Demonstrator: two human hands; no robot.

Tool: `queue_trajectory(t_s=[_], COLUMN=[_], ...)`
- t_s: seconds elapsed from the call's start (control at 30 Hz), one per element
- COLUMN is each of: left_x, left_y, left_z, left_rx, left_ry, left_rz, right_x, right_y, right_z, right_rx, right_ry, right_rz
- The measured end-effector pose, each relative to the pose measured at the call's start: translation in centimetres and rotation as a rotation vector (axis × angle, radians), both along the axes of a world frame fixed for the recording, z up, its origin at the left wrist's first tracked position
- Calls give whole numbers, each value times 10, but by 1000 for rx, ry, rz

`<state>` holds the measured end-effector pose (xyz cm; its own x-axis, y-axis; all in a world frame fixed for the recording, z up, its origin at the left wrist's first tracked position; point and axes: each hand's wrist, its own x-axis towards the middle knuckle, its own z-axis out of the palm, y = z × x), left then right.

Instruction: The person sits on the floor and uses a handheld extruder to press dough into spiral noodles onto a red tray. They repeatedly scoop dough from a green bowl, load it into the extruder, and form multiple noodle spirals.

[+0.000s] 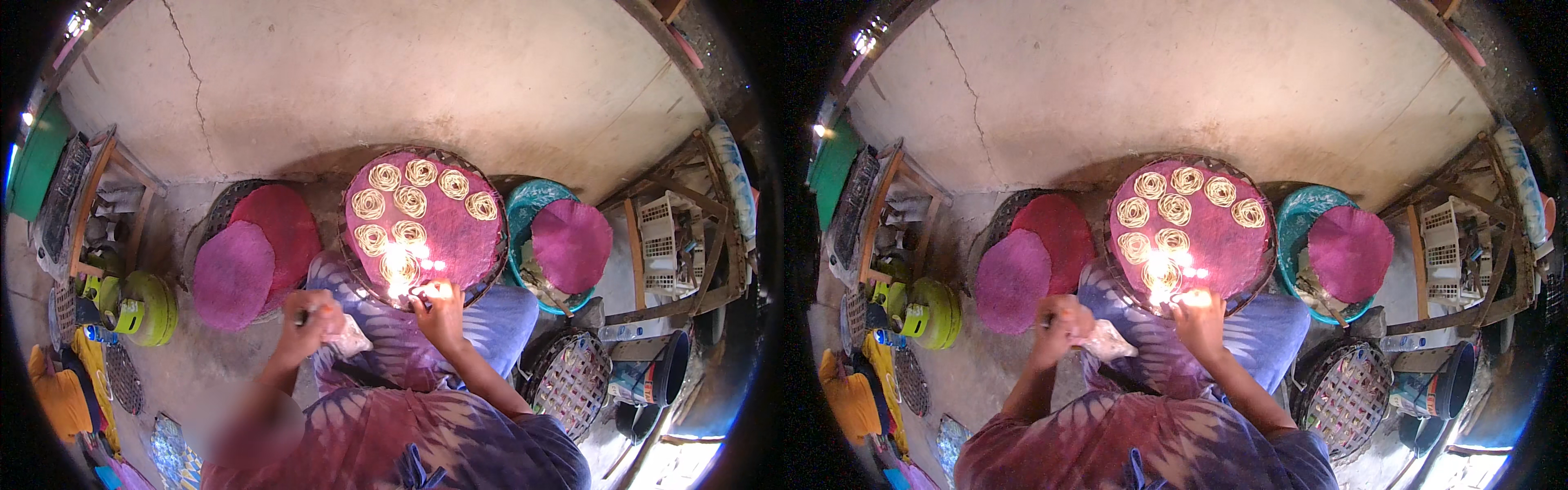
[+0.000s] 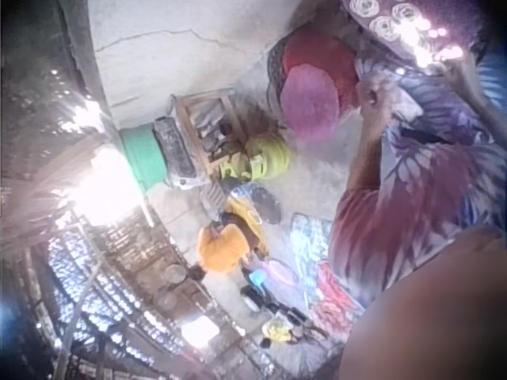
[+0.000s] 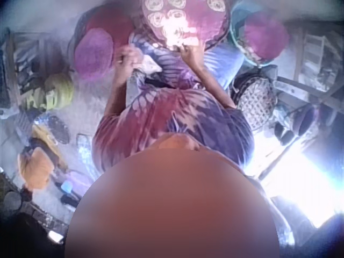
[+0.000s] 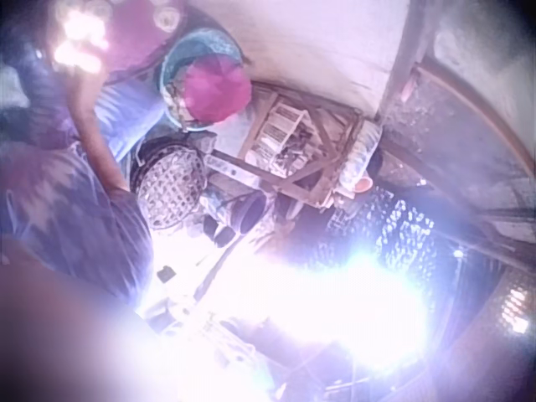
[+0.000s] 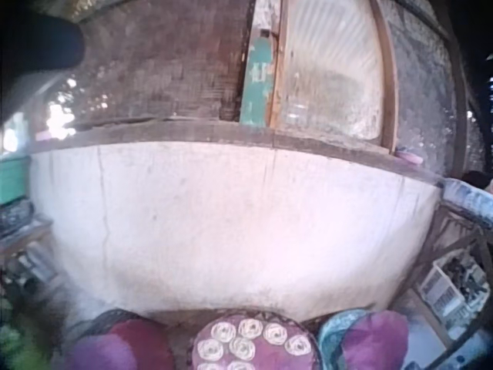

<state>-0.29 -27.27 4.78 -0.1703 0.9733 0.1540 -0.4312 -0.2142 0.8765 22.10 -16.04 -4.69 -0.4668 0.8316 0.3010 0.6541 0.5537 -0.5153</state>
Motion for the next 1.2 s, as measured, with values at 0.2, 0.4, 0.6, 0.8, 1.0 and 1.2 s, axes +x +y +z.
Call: queue_trajectory(t_s=[0.2, 0.4, 0.6, 0.8, 1.0, 1.2], left_x=[8, -2, -2, 1, 2, 3], left_y=[7, 9, 11, 11, 10, 8], left_z=[-23, -22, -24, -24, -25, -27], left_rx=[12, -48, -31, -40, -34, -47], left_ry=[23, 11, 0, 9, 18, 29], left_rz=[-50, -33, -50, -17, -42, -7], right_x=[-17, -17, -1, 6, -4, -18], right_y=[-5, 9, 28, 38, 17, -1], right_z=[-5, -1, -4, -4, 8, 3], right_rx=[48, 126, 131, 101, 69, 102], right_ry=[-116, -98, 8, 0, 26, -131], right_rz=[-2, 14, -62, -33, 82, 39])
